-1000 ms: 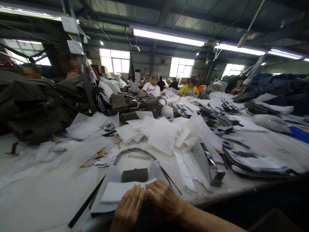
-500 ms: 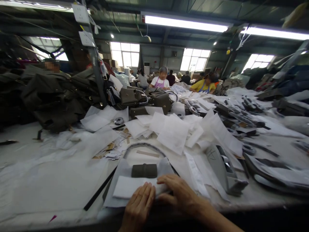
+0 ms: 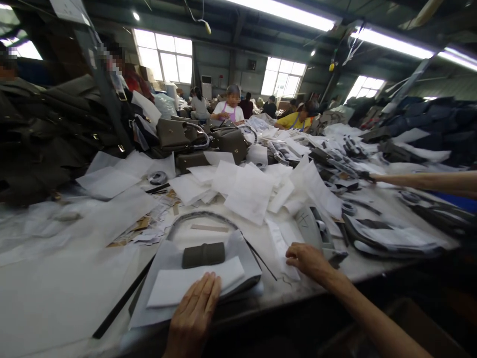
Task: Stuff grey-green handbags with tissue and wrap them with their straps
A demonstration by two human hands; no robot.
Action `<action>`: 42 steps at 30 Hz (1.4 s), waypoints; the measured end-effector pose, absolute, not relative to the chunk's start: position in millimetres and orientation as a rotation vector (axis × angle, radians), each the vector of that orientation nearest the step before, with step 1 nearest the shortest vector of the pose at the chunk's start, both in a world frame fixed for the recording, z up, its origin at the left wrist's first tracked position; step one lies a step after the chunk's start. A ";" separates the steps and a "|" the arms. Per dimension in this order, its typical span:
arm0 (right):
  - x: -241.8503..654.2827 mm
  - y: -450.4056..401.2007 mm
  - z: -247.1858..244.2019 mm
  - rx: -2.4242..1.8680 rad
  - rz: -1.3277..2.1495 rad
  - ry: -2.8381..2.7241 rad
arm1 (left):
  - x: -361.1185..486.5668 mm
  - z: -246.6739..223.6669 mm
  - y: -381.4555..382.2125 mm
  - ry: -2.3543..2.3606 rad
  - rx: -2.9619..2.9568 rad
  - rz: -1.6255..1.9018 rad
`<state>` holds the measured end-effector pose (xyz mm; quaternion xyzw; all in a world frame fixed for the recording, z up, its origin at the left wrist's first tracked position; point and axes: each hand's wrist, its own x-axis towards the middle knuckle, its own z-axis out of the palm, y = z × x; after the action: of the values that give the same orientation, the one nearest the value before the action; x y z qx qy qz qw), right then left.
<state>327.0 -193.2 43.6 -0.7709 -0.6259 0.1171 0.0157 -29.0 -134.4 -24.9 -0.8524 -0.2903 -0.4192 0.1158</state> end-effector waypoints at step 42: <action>350.1 -226.8 19.2 -2.075 0.652 -1.857 | -29.9 -12.8 -137.7 -0.808 -2.460 -1.086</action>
<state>350.1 -226.8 19.2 -0.7183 -0.6429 0.2256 0.1406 -29.9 -137.7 -12.8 -0.8640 -0.2838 -0.3813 0.1661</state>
